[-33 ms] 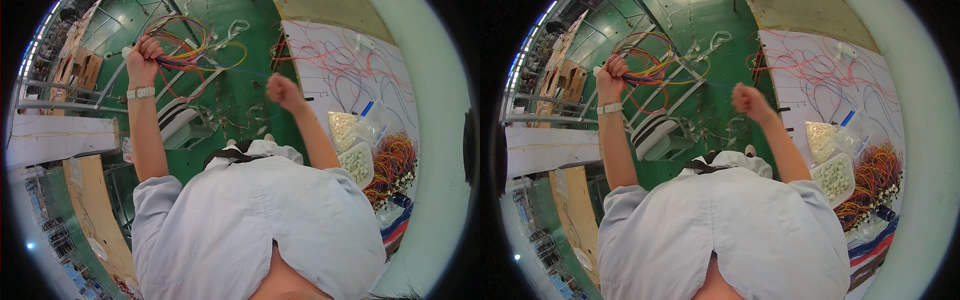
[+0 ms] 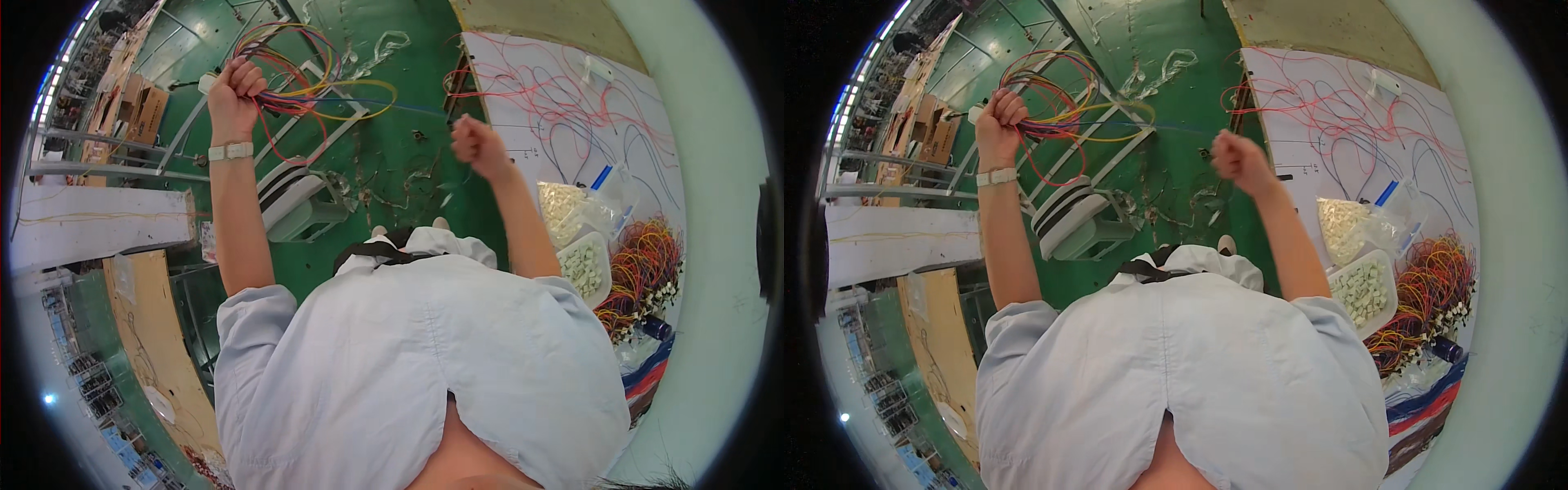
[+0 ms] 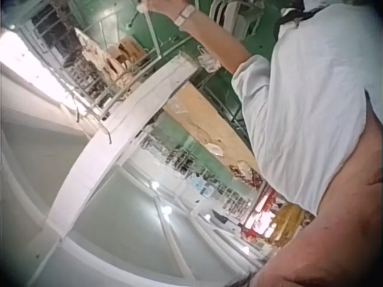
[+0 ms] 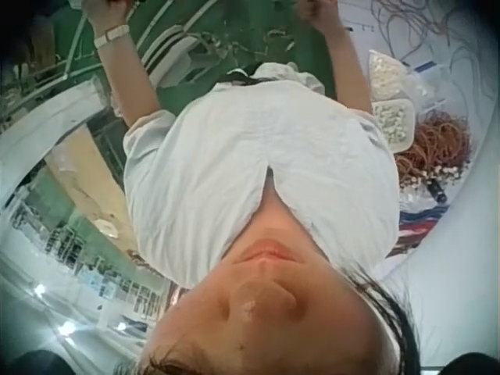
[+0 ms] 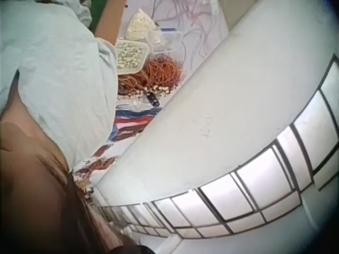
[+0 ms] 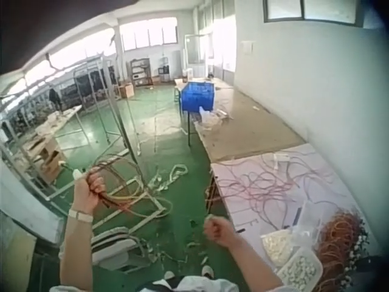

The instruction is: Assembling electrical wire harnesses by inserting wires into connectors and wrapping junctions with electrical tape.

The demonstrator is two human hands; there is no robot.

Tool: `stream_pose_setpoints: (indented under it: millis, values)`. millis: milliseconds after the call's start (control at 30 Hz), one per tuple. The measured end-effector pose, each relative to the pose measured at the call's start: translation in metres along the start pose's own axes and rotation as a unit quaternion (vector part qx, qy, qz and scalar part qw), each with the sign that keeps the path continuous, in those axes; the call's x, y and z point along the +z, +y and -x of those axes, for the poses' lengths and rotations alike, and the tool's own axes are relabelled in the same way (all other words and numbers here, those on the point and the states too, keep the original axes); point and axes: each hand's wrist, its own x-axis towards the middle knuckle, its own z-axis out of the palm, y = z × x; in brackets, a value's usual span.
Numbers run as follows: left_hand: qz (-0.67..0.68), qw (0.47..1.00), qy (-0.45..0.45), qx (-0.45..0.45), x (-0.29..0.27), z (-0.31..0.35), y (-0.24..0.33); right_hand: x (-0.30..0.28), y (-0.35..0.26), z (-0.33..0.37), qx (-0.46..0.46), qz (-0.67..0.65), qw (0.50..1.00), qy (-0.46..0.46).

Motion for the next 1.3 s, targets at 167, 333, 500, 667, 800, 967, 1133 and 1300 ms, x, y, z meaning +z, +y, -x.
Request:
stream_pose_setpoints:
  millis: [167, 333, 500, 667, 800, 967, 1133, 1300]
  values:
    - [-0.108, 0.966, 0.151, 0.178, 0.014, -0.004, -0.067, 0.079, -0.029, 0.012, -0.029, 0.032, 0.998, -0.042]
    - [0.070, 0.987, 0.126, 0.073, 0.021, -0.007, -0.111, 0.151, 0.064, -0.029, -0.131, 0.333, 0.914, -0.191]
    - [0.089, 0.988, 0.107, -0.059, 0.049, 0.020, -0.122, 0.119, 0.038, -0.073, -0.472, 0.627, 0.618, 0.046]
    - [-0.174, 0.969, 0.156, -0.078, 0.062, 0.042, -0.115, 0.122, 0.013, -0.068, -0.498, 0.662, 0.557, 0.058]
    - [-0.127, 0.947, 0.038, -0.294, 0.054, 0.050, -0.100, 0.129, 0.006, -0.057, -0.432, 0.502, 0.746, 0.067]
    - [-0.119, 0.961, 0.015, -0.251, 0.061, 0.053, -0.108, 0.091, 0.033, -0.044, -0.441, 0.689, 0.569, 0.084]
    - [-0.177, 0.968, 0.081, -0.160, 0.065, 0.045, -0.123, 0.074, 0.064, 0.077, 0.062, 0.785, 0.608, -0.096]
    - [-0.111, 0.968, 0.131, -0.185, 0.057, 0.039, -0.128, 0.137, -0.027, 0.120, -0.032, 0.582, 0.808, 0.082]
